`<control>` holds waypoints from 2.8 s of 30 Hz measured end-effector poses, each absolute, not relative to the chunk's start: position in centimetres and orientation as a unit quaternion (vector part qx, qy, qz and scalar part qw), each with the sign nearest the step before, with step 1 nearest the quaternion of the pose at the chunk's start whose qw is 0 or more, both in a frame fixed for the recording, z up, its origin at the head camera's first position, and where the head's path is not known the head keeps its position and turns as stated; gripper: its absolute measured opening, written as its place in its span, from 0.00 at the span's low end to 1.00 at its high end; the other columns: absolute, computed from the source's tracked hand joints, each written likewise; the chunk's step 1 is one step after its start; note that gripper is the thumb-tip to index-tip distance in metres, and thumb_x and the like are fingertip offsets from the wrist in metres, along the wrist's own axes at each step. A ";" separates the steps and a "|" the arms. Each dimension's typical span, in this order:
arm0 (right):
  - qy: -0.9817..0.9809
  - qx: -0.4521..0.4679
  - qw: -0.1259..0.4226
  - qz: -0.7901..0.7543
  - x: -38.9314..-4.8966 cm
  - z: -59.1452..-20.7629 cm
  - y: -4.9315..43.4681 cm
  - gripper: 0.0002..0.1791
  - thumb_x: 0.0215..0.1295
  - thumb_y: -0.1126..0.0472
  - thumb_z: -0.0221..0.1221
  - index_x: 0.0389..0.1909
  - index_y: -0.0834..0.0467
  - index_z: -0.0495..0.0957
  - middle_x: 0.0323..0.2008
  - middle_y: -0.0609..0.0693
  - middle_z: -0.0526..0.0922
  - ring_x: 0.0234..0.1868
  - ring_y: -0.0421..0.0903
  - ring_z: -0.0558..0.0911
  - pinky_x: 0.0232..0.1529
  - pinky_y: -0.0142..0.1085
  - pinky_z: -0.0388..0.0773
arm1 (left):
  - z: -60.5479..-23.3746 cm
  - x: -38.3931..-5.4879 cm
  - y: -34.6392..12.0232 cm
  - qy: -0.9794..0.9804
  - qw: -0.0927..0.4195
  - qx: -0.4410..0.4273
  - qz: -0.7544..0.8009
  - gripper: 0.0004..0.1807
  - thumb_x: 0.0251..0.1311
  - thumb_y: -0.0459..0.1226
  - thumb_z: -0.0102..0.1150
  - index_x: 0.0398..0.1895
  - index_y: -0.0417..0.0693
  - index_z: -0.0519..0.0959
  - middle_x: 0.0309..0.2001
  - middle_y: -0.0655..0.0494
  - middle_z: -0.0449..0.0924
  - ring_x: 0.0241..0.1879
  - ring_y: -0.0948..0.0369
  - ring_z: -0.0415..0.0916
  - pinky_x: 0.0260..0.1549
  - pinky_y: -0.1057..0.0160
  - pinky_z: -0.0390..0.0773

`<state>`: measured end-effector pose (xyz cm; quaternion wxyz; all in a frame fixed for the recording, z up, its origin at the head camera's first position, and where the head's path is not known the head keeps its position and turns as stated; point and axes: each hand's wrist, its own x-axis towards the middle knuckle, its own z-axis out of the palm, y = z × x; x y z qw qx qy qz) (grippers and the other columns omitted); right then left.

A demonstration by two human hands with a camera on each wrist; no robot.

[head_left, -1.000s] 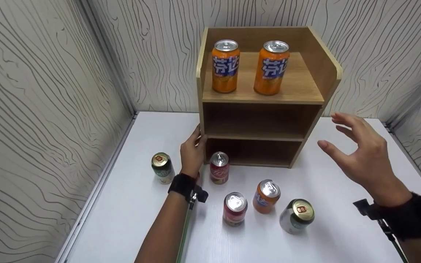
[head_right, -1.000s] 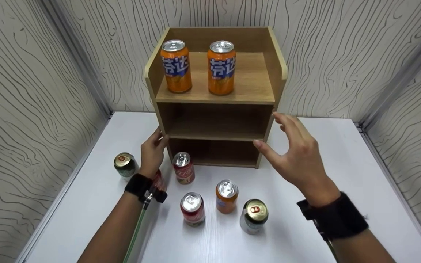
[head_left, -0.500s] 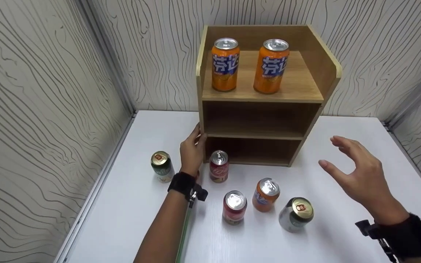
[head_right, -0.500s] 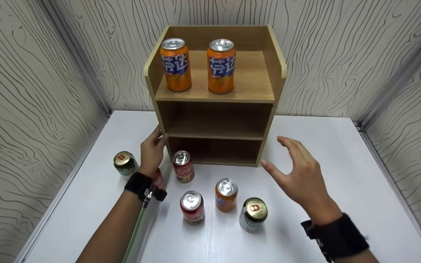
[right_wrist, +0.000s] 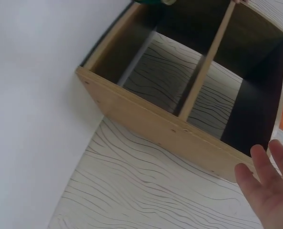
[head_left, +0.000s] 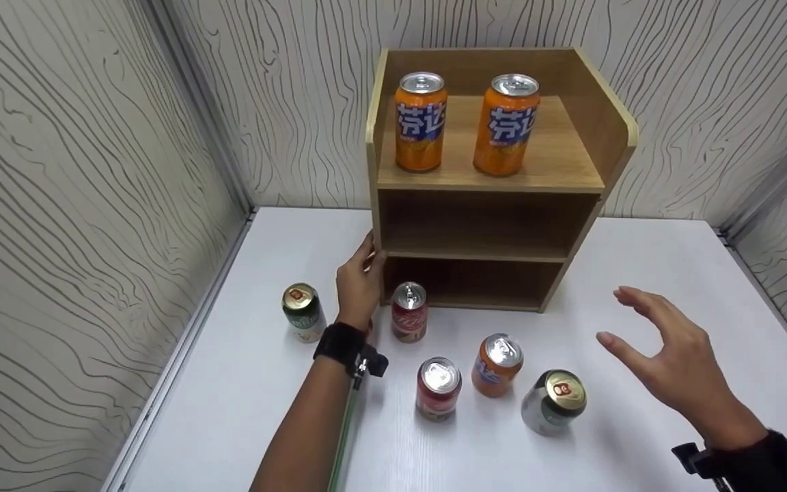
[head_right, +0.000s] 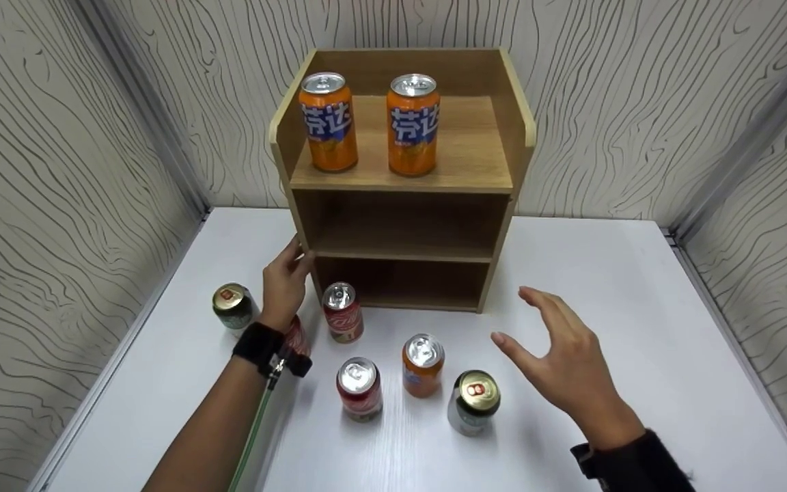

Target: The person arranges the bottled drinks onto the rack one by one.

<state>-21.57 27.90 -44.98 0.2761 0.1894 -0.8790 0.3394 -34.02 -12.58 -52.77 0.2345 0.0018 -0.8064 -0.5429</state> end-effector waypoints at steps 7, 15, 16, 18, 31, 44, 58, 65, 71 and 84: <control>-0.896 0.185 0.231 0.331 -20.7 -46.9 28.4 0.38 0.50 0.68 0.78 0.66 0.64 0.77 0.55 0.60 0.86 0.61 0.08 0.64 0.61 0.04 0.56 | -52.7 -34.2 -12.6 -0.808 0.236 0.000 -0.540 0.27 0.75 0.42 0.60 0.74 0.44 0.74 0.68 0.42 0.79 0.57 0.43 0.87 0.58 0.53 0.88; -0.908 0.191 0.196 0.317 -20.1 -49.2 28.4 0.39 0.51 0.62 0.80 0.66 0.62 0.77 0.53 0.57 0.88 0.58 0.09 0.65 0.59 0.04 0.59 | -52.8 -33.9 -12.7 -0.811 0.233 -0.005 -0.537 0.28 0.76 0.41 0.59 0.75 0.43 0.72 0.69 0.41 0.79 0.59 0.45 0.86 0.60 0.53 0.87; -0.911 0.189 0.190 0.315 -20.0 -49.5 28.4 0.39 0.51 0.61 0.80 0.66 0.62 0.77 0.53 0.56 0.89 0.57 0.10 0.66 0.58 0.04 0.59 | -52.8 -33.9 -12.7 -0.811 0.232 -0.004 -0.538 0.28 0.75 0.41 0.59 0.75 0.43 0.72 0.69 0.41 0.78 0.59 0.45 0.86 0.60 0.53 0.87; -0.915 0.185 0.174 0.314 -19.7 -50.0 28.3 0.41 0.50 0.59 0.81 0.66 0.61 0.77 0.52 0.55 0.89 0.56 0.13 0.70 0.57 0.04 0.61 | -52.9 -33.8 -12.8 -0.809 0.233 -0.004 -0.539 0.29 0.75 0.41 0.60 0.75 0.43 0.72 0.69 0.41 0.78 0.59 0.45 0.86 0.60 0.54 0.87; -0.930 0.158 0.058 0.326 -18.7 -53.1 27.6 0.50 0.46 0.46 0.83 0.70 0.59 0.73 0.59 0.54 0.85 0.56 0.31 0.81 0.55 0.39 0.89 | -52.9 -33.7 -12.9 -0.806 0.230 0.003 -0.545 0.27 0.75 0.39 0.60 0.75 0.42 0.73 0.69 0.40 0.78 0.58 0.43 0.86 0.59 0.53 0.87; -0.928 0.122 0.000 0.352 -18.2 -55.4 27.3 0.55 0.43 0.49 0.85 0.72 0.62 0.71 0.67 0.60 0.81 0.60 0.28 0.77 0.55 0.43 0.89 | -52.8 -33.9 -12.7 -0.814 0.237 0.006 -0.530 0.27 0.75 0.38 0.60 0.74 0.43 0.73 0.68 0.42 0.79 0.58 0.45 0.87 0.58 0.54 0.87; -0.927 0.073 -0.045 0.365 -18.2 -56.6 26.1 0.55 0.45 0.49 0.84 0.72 0.65 0.68 0.67 0.65 0.79 0.67 0.67 0.79 0.60 0.61 0.84 | -52.8 -34.0 -12.7 -0.807 0.228 0.008 -0.544 0.27 0.76 0.39 0.60 0.75 0.44 0.73 0.69 0.43 0.79 0.58 0.45 0.86 0.58 0.54 0.88; -0.925 0.060 -0.075 0.366 -18.5 -57.1 25.9 0.57 0.48 0.50 0.83 0.72 0.68 0.61 0.66 0.70 0.78 0.67 0.70 0.79 0.64 0.66 0.79 | -52.6 -34.0 -12.6 -0.808 0.226 0.007 -0.544 0.27 0.76 0.38 0.60 0.75 0.45 0.73 0.69 0.42 0.79 0.59 0.45 0.86 0.58 0.55 0.88; -0.918 0.051 -0.065 0.388 -18.6 -57.1 25.7 0.57 0.44 0.51 0.84 0.70 0.68 0.63 0.65 0.68 0.80 0.66 0.67 0.80 0.63 0.62 0.82 | -52.4 -33.8 -12.7 -0.813 0.226 0.006 -0.537 0.27 0.76 0.39 0.59 0.75 0.44 0.72 0.70 0.43 0.78 0.59 0.46 0.86 0.59 0.56 0.87; -0.926 0.061 -0.005 0.374 -19.8 -56.6 26.1 0.54 0.40 0.52 0.86 0.67 0.65 0.70 0.61 0.63 0.85 0.59 0.41 0.83 0.56 0.45 0.87 | -52.4 -33.8 -12.6 -0.799 0.216 0.014 -0.561 0.27 0.76 0.38 0.60 0.75 0.45 0.72 0.71 0.44 0.77 0.61 0.46 0.85 0.61 0.56 0.86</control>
